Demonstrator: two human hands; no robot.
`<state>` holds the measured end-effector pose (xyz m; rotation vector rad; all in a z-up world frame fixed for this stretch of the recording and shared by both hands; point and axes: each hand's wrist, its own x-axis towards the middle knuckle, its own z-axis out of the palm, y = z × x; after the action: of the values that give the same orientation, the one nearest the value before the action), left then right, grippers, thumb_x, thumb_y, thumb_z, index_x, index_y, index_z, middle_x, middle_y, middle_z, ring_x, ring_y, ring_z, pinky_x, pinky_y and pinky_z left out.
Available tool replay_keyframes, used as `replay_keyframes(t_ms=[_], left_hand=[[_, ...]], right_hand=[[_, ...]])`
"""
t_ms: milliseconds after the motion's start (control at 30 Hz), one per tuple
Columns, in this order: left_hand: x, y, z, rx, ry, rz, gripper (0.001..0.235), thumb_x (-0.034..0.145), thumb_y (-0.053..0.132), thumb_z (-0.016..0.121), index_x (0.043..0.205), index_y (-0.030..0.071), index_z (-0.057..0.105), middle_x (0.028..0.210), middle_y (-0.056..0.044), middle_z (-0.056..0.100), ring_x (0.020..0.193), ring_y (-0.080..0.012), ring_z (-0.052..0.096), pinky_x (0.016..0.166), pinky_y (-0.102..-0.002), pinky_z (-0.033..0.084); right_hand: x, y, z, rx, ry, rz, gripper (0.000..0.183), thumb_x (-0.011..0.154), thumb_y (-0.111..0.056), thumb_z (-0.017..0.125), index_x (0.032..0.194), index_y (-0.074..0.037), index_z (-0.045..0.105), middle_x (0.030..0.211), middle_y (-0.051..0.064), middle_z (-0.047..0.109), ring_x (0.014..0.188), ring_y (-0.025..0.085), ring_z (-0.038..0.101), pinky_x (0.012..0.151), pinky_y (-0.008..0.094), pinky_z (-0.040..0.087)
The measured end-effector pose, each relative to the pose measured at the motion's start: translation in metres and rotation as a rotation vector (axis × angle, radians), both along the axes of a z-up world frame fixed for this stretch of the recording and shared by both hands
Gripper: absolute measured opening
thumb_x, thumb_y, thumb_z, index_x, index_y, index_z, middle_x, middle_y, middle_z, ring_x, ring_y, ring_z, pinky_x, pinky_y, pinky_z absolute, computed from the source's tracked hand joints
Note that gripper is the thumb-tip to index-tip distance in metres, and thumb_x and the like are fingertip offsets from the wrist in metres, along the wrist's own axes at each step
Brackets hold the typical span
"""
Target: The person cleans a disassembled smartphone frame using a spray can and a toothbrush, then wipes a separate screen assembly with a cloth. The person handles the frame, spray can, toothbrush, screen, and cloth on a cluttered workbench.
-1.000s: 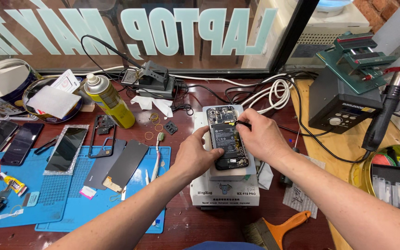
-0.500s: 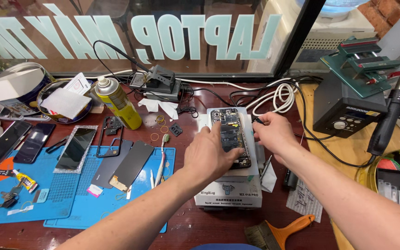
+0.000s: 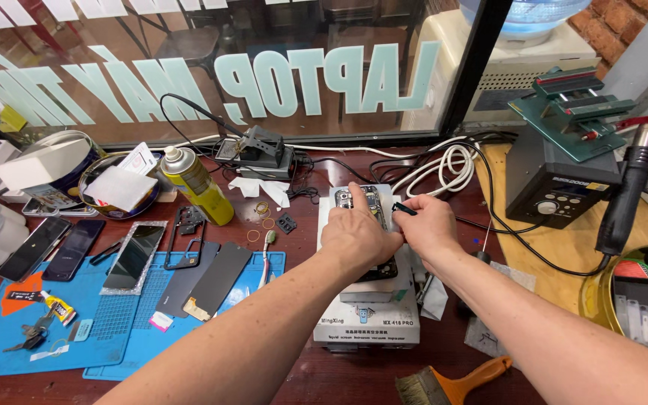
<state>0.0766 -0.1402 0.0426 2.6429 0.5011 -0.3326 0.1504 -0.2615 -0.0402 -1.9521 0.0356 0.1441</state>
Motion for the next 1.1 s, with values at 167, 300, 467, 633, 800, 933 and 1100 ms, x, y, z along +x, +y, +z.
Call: replay_keyframes(t_ms=[167, 300, 467, 633, 800, 933, 1100], left_hand=[[-0.002, 0.001, 0.002, -0.008, -0.004, 0.031, 0.128, 0.074, 0.062, 0.073, 0.159, -0.007, 0.007, 0.134, -0.037, 0.053, 0.125, -0.0399, 0.059, 0.101, -0.04, 0.054], [0.0, -0.001, 0.005, -0.035, 0.014, 0.052, 0.128, 0.071, 0.062, 0.076, 0.157, -0.006, 0.009, 0.135, -0.035, 0.052, 0.126, -0.0386, 0.06, 0.101, -0.04, 0.054], [-0.003, 0.001, 0.004, 0.0, 0.005, 0.054, 0.13, 0.072, 0.058, 0.077, 0.159, -0.004, 0.004, 0.133, -0.032, 0.053, 0.122, -0.0379, 0.062, 0.098, -0.04, 0.056], [-0.006, -0.002, 0.005, 0.035, -0.006, 0.038, 0.131, 0.071, 0.057, 0.081, 0.158, -0.005, 0.006, 0.132, -0.031, 0.053, 0.12, -0.0373, 0.063, 0.097, -0.039, 0.057], [-0.006, 0.005, 0.009, 0.036, 0.056, 0.047, 0.112, 0.073, 0.061, 0.082, 0.15, 0.002, 0.025, 0.13, -0.024, 0.059, 0.119, -0.0361, 0.064, 0.098, -0.044, 0.056], [-0.016, 0.024, 0.006, -0.099, 0.002, 0.123, 0.099, 0.076, 0.055, 0.081, 0.147, 0.004, 0.035, 0.122, -0.021, 0.067, 0.114, -0.0374, 0.068, 0.097, -0.047, 0.056], [-0.031, 0.046, -0.001, -0.332, -0.339, 0.173, 0.053, 0.088, 0.04, 0.072, 0.126, 0.004, 0.064, 0.097, -0.015, 0.075, 0.089, -0.0271, 0.074, 0.081, -0.043, 0.059]], right_hand=[[-0.002, 0.003, 0.002, 0.003, 0.028, 0.012, 0.014, 0.08, -0.007, 0.077, 0.093, -0.002, 0.077, 0.078, 0.006, 0.076, 0.066, 0.014, 0.067, 0.059, 0.031, 0.052], [-0.002, -0.001, 0.007, 0.001, 0.039, 0.009, 0.016, 0.081, -0.008, 0.077, 0.095, -0.001, 0.076, 0.077, 0.008, 0.076, 0.064, 0.014, 0.066, 0.058, 0.032, 0.052], [-0.001, 0.001, 0.01, 0.075, 0.118, -0.002, 0.014, 0.082, -0.006, 0.075, 0.095, 0.0, 0.074, 0.076, 0.008, 0.074, 0.06, 0.015, 0.066, 0.055, 0.032, 0.052], [0.001, -0.001, 0.004, 0.12, 0.125, 0.018, 0.013, 0.083, -0.008, 0.075, 0.094, -0.001, 0.074, 0.078, 0.008, 0.074, 0.062, 0.015, 0.065, 0.055, 0.032, 0.053], [0.0, -0.004, 0.003, 0.015, 0.024, 0.01, 0.014, 0.086, -0.013, 0.076, 0.093, -0.001, 0.073, 0.08, 0.007, 0.074, 0.067, 0.014, 0.067, 0.059, 0.03, 0.053], [-0.004, -0.014, 0.017, -0.01, -0.07, 0.016, 0.015, 0.088, -0.015, 0.076, 0.096, -0.002, 0.072, 0.081, 0.005, 0.075, 0.068, 0.013, 0.066, 0.061, 0.028, 0.051], [-0.017, -0.01, 0.047, 0.262, 0.084, 0.252, 0.018, 0.09, -0.01, 0.073, 0.105, 0.0, 0.069, 0.081, 0.003, 0.072, 0.063, 0.01, 0.059, 0.055, 0.027, 0.046]])
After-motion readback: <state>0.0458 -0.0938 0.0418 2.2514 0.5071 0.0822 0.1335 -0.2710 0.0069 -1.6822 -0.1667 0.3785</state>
